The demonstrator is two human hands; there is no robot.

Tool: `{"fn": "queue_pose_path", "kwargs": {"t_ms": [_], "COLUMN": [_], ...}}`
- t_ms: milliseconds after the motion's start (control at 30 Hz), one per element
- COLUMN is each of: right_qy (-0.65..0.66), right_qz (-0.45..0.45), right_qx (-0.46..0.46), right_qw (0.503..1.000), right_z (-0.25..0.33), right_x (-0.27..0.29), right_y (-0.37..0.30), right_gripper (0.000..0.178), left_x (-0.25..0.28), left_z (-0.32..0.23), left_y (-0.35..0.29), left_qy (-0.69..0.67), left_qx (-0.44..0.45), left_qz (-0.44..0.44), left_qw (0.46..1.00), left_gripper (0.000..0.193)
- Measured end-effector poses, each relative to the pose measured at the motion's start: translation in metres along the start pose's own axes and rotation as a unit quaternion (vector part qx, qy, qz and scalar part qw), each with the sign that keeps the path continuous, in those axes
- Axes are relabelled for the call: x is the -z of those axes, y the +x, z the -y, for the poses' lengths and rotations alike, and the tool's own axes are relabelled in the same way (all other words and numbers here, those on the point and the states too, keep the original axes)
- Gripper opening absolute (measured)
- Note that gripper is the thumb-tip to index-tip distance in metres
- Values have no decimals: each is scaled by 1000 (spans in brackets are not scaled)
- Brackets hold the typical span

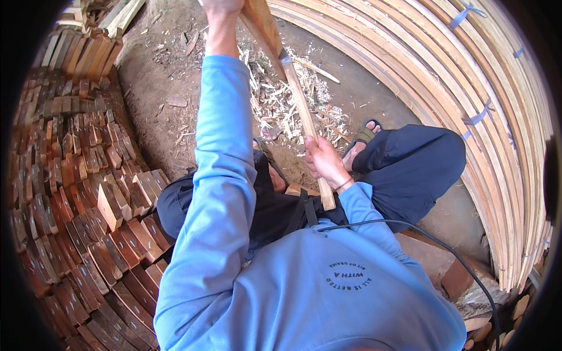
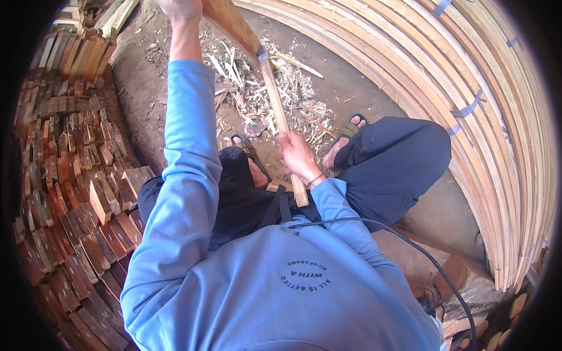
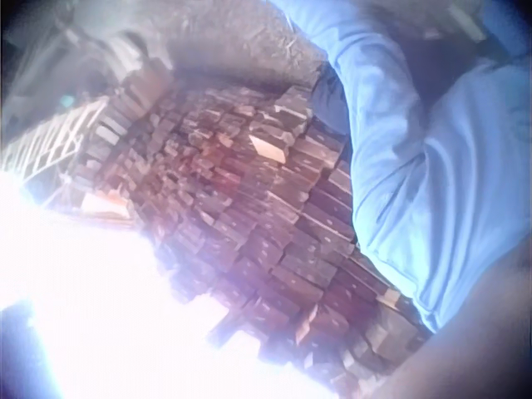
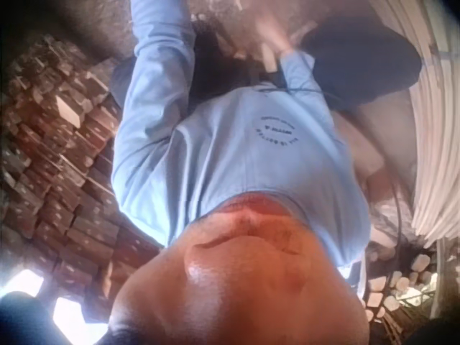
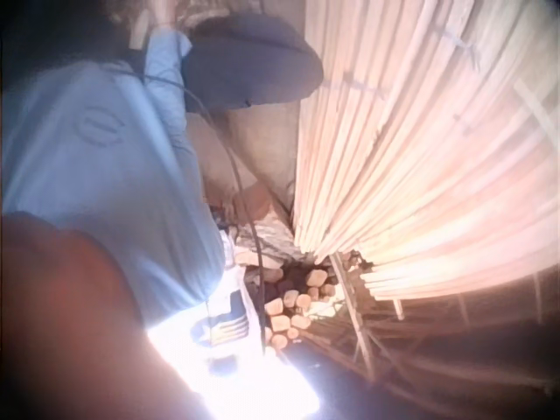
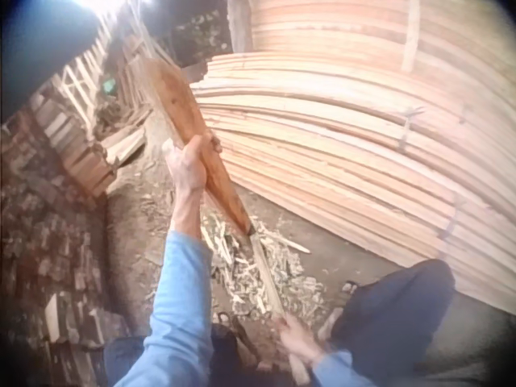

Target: The person shaves layers of wood from a long curved piece using a drawknife while sitting on the ground, periodically checking the wood's shape and thickness.

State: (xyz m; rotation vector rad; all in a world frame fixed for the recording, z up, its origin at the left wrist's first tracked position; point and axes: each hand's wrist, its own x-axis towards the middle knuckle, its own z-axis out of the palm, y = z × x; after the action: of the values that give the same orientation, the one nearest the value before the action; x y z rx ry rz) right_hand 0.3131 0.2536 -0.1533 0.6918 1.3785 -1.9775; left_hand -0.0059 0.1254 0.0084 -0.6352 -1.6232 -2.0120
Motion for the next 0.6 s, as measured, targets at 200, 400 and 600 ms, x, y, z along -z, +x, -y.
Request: {"fn": "queue_pose_path", "kwargs": {"t_ms": [200, 400, 600], "right_qy": [42, 91, 27], "right_qz": [25, 72, 31], "right_qx": [-31, -64, -24], "right_qw": [998, 991, 999], "right_z": [20, 15, 12], "right_x": [9, 23, 2], "right_y": [-8, 8, 10], "right_gripper": [21, 23, 23], "left_x": [-12, 14, 54], "left_z": [2, 9, 10], "left_y": [10, 15, 34], "left_qy": [-86, -65, -26], "left_qx": [102, 12, 61], "left_qz": [6, 15, 5], "left_qw": [991, 998, 998], "left_gripper": [21, 25, 31]}}
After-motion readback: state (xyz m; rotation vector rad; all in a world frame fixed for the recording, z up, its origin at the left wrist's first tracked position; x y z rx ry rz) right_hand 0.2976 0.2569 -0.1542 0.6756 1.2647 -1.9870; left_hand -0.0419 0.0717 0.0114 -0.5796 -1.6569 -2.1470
